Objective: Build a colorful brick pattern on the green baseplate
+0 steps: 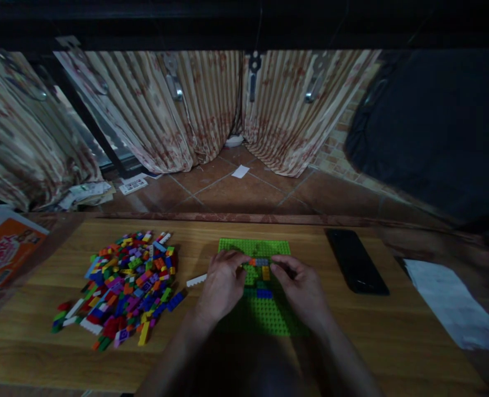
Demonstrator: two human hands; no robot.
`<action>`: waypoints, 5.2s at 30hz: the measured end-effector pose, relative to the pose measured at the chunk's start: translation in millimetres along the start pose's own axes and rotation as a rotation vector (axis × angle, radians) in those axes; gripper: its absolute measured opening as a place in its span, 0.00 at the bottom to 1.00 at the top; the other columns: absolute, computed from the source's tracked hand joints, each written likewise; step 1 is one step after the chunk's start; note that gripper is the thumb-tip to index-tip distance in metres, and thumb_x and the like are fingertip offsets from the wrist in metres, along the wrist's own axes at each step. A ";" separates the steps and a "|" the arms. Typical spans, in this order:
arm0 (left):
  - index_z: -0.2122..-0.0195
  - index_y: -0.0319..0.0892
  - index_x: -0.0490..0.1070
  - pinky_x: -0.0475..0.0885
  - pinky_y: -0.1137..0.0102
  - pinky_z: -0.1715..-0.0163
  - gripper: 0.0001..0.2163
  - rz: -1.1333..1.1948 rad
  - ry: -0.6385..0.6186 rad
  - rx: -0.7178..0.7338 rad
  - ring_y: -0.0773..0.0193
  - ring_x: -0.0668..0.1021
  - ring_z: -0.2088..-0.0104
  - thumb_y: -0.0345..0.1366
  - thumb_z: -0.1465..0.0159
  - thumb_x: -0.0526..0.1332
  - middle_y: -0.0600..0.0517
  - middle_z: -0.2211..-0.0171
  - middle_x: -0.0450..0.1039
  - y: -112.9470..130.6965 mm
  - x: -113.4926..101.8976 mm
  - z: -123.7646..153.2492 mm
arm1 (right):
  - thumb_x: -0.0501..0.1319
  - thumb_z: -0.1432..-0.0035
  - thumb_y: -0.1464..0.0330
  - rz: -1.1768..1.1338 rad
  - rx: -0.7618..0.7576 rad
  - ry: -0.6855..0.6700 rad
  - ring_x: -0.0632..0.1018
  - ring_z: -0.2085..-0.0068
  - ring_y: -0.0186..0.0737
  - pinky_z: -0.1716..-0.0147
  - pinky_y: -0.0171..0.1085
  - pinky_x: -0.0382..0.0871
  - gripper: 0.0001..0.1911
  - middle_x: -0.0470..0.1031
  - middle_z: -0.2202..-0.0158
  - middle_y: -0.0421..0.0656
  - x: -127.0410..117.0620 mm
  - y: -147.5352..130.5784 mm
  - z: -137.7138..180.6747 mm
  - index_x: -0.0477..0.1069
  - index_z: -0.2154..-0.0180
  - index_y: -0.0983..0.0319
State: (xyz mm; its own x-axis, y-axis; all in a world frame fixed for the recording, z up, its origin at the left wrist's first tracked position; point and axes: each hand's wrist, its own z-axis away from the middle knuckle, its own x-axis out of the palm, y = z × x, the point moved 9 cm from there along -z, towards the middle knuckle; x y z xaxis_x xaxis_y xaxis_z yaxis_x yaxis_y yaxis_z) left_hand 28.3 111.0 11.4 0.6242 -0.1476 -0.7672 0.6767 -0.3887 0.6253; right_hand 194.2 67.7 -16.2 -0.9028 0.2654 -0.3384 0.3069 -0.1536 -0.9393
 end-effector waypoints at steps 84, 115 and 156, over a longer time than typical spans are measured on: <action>0.63 0.41 0.75 0.70 0.63 0.50 0.09 0.130 0.089 -0.298 0.58 0.75 0.55 0.25 0.44 0.64 0.47 0.59 0.74 -25.5 8.2 -0.7 | 0.60 0.50 0.62 0.550 -0.084 0.115 0.66 0.44 0.59 0.46 0.57 0.59 0.28 0.68 0.43 0.50 29.3 -4.7 -8.9 0.68 0.45 0.59; 0.61 0.39 0.76 0.73 0.70 0.60 0.08 0.375 0.493 -0.270 0.64 0.79 0.64 0.33 0.38 0.58 0.48 0.63 0.79 -67.1 -95.6 12.1 | 0.56 0.36 0.70 0.405 -0.847 0.000 0.76 0.53 0.42 0.52 0.42 0.70 0.11 0.77 0.54 0.46 93.3 -89.4 82.4 0.72 0.53 0.60; 0.59 0.42 0.77 0.74 0.69 0.60 0.09 0.321 0.160 -0.168 0.62 0.80 0.63 0.33 0.37 0.58 0.50 0.62 0.80 -45.7 -52.4 3.2 | 0.55 0.41 0.58 0.538 -0.159 0.060 0.79 0.62 0.47 0.60 0.46 0.72 0.22 0.78 0.61 0.50 9.1 -19.0 7.2 0.73 0.52 0.64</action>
State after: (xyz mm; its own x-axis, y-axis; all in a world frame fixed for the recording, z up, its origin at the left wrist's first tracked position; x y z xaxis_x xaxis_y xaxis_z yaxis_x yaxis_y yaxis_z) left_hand -36.5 133.5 22.6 0.8584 -0.0886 -0.5053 0.4835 -0.1898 0.8546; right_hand 177.9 66.2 -1.1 -0.5894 0.2440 -0.7701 0.7650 -0.1377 -0.6292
